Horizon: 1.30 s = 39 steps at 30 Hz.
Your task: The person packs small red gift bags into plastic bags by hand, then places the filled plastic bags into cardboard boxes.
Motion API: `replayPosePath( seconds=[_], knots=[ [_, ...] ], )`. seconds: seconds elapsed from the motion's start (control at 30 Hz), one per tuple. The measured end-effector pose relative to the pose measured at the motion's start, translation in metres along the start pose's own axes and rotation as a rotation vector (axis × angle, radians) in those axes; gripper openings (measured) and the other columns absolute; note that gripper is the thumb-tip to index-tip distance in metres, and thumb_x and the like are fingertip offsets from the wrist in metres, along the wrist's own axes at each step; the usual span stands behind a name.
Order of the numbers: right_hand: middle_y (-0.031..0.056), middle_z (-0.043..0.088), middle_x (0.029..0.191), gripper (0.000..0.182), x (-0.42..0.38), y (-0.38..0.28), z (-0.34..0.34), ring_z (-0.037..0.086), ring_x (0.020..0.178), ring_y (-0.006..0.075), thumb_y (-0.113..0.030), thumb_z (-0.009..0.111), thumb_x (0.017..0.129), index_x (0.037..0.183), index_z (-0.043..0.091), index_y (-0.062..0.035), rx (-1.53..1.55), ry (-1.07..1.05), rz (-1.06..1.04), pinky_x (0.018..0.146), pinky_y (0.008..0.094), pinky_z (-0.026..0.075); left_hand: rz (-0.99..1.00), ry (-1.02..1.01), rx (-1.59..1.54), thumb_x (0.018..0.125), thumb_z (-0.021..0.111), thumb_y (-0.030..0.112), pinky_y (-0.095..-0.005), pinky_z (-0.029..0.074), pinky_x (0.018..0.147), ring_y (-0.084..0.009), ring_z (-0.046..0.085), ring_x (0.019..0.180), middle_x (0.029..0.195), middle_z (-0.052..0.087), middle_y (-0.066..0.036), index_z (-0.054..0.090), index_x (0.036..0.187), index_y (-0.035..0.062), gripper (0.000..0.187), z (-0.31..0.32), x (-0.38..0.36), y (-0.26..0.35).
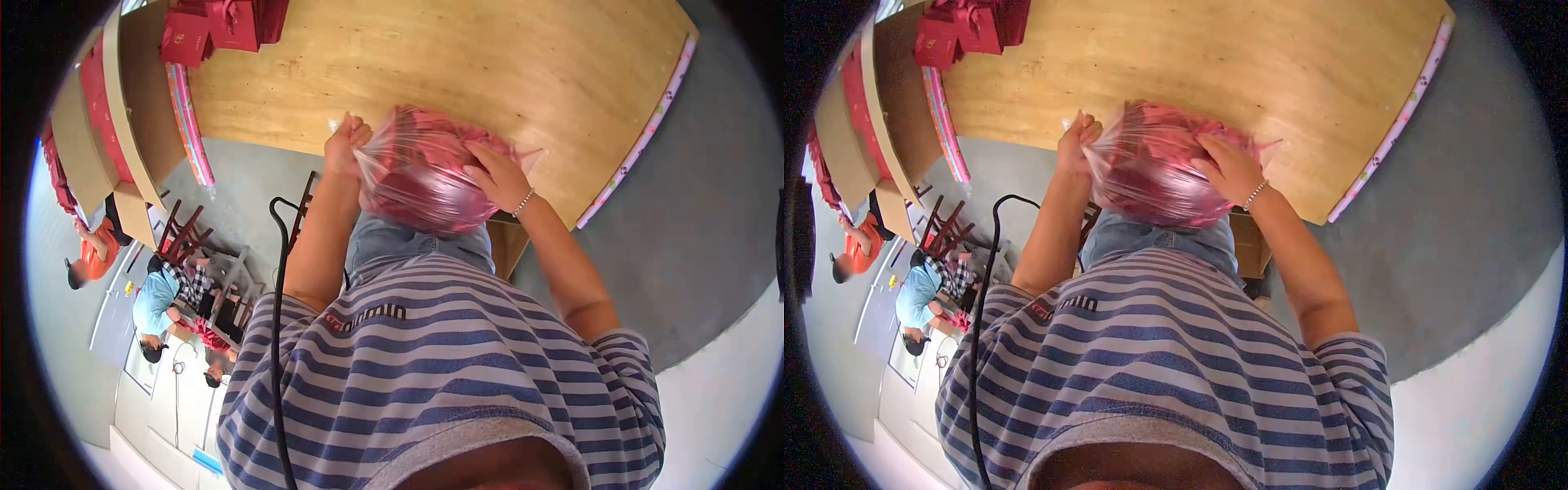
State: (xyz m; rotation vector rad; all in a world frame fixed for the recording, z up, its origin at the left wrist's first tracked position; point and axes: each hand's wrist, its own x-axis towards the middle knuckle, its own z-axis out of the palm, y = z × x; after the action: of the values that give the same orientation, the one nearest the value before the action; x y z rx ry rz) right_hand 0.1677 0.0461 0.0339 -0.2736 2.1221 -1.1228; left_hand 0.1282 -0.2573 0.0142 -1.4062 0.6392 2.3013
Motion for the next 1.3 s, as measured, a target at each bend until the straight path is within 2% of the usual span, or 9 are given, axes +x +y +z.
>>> replayPosePath(
  seconds=[0.27,0.43,0.53,0.67,1.03,1.13,1.17,1.23,1.3],
  knots=[
    [0.0119,0.054,0.129,0.046,-0.074,-0.023,-0.035,0.050,0.120,0.0231,-0.025,0.059,0.089,0.129,0.050,-0.0054,0.231,0.230,0.080,0.098,0.0358,0.040,0.320,-0.039,0.536,0.096,0.046,0.016,-0.0249,0.032,0.048,-0.0100,0.042,0.052,0.063,0.050,0.000,0.051,0.073,0.0084,0.024,0.116,-0.128,-0.060],
    [0.0145,0.056,0.125,0.052,-0.093,-0.087,-0.068,0.053,0.116,0.0264,-0.023,0.067,0.083,0.128,0.049,-0.0051,0.333,0.434,-0.010,0.095,0.0386,0.043,0.927,-0.610,1.096,0.087,0.045,0.007,-0.0314,0.039,0.054,-0.0189,0.048,0.058,0.064,0.048,-0.007,0.047,0.071,0.0044,0.017,0.107,-0.150,-0.075],
    [0.0149,0.056,0.123,0.053,-0.088,-0.109,-0.073,0.053,0.116,0.0284,-0.016,0.069,0.078,0.126,0.050,-0.0041,0.345,0.462,-0.073,0.096,0.0390,0.043,0.980,-0.668,1.232,0.091,0.049,0.008,-0.0273,0.042,0.061,-0.0146,0.046,0.060,0.066,0.047,-0.003,0.050,0.071,0.0036,0.020,0.110,-0.145,-0.075],
    [0.0174,0.049,0.130,0.071,-0.071,-0.126,-0.057,0.046,0.121,0.0333,-0.011,0.074,0.069,0.131,0.042,-0.0010,-0.003,0.482,-0.348,0.100,0.0415,0.040,0.966,-0.523,1.269,0.074,0.050,0.002,-0.0343,0.044,0.057,-0.0268,0.053,0.061,0.066,0.051,-0.010,0.053,0.075,0.0046,0.004,0.115,-0.112,-0.072],
    [0.0212,0.040,0.137,0.118,0.018,-0.144,-0.042,0.044,0.122,0.0372,-0.017,0.086,0.056,0.145,0.009,-0.0038,0.089,0.418,-0.609,0.102,0.0422,0.037,1.311,-1.006,1.162,0.068,0.066,0.006,-0.0378,0.047,0.070,-0.0302,0.056,0.077,0.082,0.056,-0.011,0.057,0.085,0.0065,0.020,0.120,-0.083,-0.029],
    [0.0191,0.040,0.137,0.109,0.034,-0.141,-0.043,0.046,0.120,0.0365,-0.024,0.084,0.059,0.143,0.017,-0.0034,-0.016,0.399,-0.615,0.101,0.0403,0.038,1.115,-0.945,1.111,0.079,0.061,0.004,-0.0309,0.045,0.073,-0.0260,0.054,0.084,0.094,0.055,-0.012,0.056,0.088,0.0052,0.011,0.116,-0.087,-0.027],
    [0.0191,0.040,0.137,0.109,0.036,-0.143,-0.043,0.046,0.120,0.0365,-0.024,0.084,0.059,0.143,0.017,-0.0034,-0.019,0.393,-0.612,0.101,0.0403,0.038,1.509,-0.998,1.155,0.070,0.068,0.004,-0.0349,0.043,0.077,-0.0288,0.052,0.091,0.108,0.053,-0.013,0.057,0.086,0.0061,0.020,0.124,-0.084,-0.023],
    [0.0171,0.049,0.129,0.081,0.040,-0.148,-0.045,0.052,0.115,0.0327,-0.025,0.076,0.068,0.135,0.036,-0.0031,-0.181,0.411,-0.552,0.094,0.0380,0.044,1.562,-1.009,1.217,0.063,0.070,0.007,-0.0395,0.042,0.082,-0.0310,0.052,0.098,0.112,0.054,-0.013,0.058,0.084,0.0070,0.024,0.128,-0.091,-0.015],
    [0.0167,0.049,0.128,0.084,0.045,-0.155,-0.050,0.047,0.119,0.0324,-0.026,0.075,0.067,0.138,0.034,-0.0043,-0.193,0.325,-0.541,0.098,0.0396,0.040,1.612,-1.016,1.279,0.057,0.071,0.010,-0.0442,0.041,0.087,-0.0332,0.051,0.104,0.116,0.054,-0.012,0.059,0.081,0.0079,0.028,0.133,-0.098,-0.008]
  ],
)
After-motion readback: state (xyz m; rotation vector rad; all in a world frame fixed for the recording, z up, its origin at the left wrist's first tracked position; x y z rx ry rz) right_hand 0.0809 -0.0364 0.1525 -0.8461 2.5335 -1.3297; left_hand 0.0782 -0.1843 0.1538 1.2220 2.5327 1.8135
